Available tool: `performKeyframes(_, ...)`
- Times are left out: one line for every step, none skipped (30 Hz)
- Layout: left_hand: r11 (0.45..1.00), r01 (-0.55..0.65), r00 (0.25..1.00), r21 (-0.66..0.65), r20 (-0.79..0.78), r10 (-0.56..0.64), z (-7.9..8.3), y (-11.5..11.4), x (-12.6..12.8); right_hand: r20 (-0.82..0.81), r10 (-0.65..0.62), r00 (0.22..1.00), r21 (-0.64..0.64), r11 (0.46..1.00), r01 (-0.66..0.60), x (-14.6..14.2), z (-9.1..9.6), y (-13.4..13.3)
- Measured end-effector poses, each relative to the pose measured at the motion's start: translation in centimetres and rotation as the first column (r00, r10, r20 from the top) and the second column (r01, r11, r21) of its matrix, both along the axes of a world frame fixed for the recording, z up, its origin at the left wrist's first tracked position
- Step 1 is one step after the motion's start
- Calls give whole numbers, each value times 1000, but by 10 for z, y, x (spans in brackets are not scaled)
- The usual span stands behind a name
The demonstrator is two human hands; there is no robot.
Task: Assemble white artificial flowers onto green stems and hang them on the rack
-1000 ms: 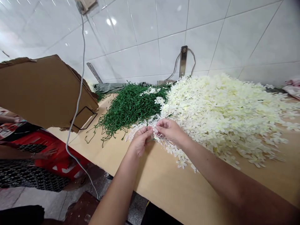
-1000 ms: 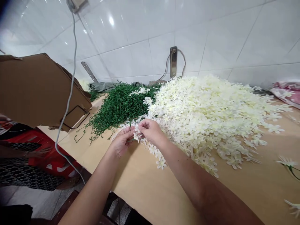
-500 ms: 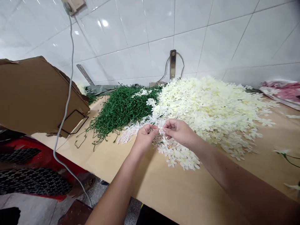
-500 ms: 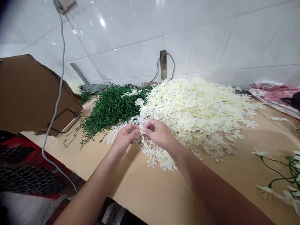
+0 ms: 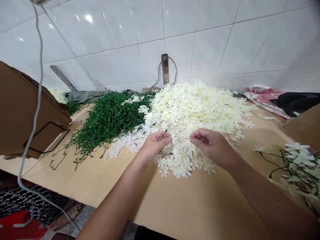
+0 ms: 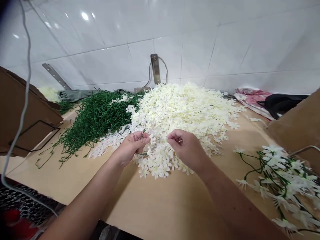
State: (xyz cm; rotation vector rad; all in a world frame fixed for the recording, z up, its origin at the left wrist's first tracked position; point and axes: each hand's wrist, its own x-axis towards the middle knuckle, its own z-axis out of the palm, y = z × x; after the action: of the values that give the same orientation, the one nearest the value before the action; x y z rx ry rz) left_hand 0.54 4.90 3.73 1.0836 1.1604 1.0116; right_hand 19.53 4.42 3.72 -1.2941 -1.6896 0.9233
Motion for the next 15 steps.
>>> performKeyframes(999, 30, 999, -15, 23, -30, 0, 1, 4, -13, -5, 1000, -2, 1000, 5, -1, -2, -3)
performKeyframes(997, 64, 997, -33, 53, -62, -1, 1, 8, -23, -16, 1000, -2, 1000, 16, -2, -4, -6)
performKeyframes(994, 96, 992, -55, 87, -91, -2, 1, 11, -32, -29, 999, 2, 1000, 30, -3, -7, -8)
performKeyframes(990, 121, 987, -75, 120, -112, -3, 1, 14, -39, -44, 998, 15, 999, 44, -4, -8, -10)
performKeyframes(987, 135, 981, -90, 150, -121, -4, 1, 16, -42, -58, 997, 36, 998, 60, -5, -10, -12)
performKeyframes(985, 140, 977, -101, 174, -121, -6, 1, 18, -39, -72, 997, 69, 995, 75, -5, -10, -14)
performKeyframes(984, 138, 975, -113, 192, -115, -7, 0, 19, -29, -83, 996, 113, 990, 86, -5, -10, -15)
performKeyframes(983, 133, 974, -125, 202, -106, -9, 0, 19, -12, -93, 996, 164, 982, 94, -5, -9, -16)
performKeyframes(983, 124, 975, -136, 201, -95, -10, 0, 20, 6, -105, 994, 219, 970, 101, -5, -8, -18)
performKeyframes(983, 113, 977, -144, 196, -84, -10, -1, 20, 22, -121, 992, 275, 955, 111, -5, -6, -19)
performKeyframes(983, 102, 979, -150, 189, -73, -10, -1, 20, 32, -141, 990, 328, 937, 122, -5, -4, -19)
performKeyframes(984, 93, 981, -153, 183, -64, -10, -1, 20, 37, -157, 987, 376, 917, 132, -5, -2, -20)
performKeyframes(984, 85, 982, -155, 180, -56, -9, 0, 20, 40, -169, 985, 413, 900, 138, -5, -1, -21)
performKeyframes(984, 79, 983, -157, 179, -50, -9, -1, 20, 44, -176, 983, 440, 887, 139, -5, 0, -21)
performKeyframes(984, 74, 982, -161, 182, -44, -8, -1, 21, 52, -175, 983, 460, 878, 131, -6, 0, -22)
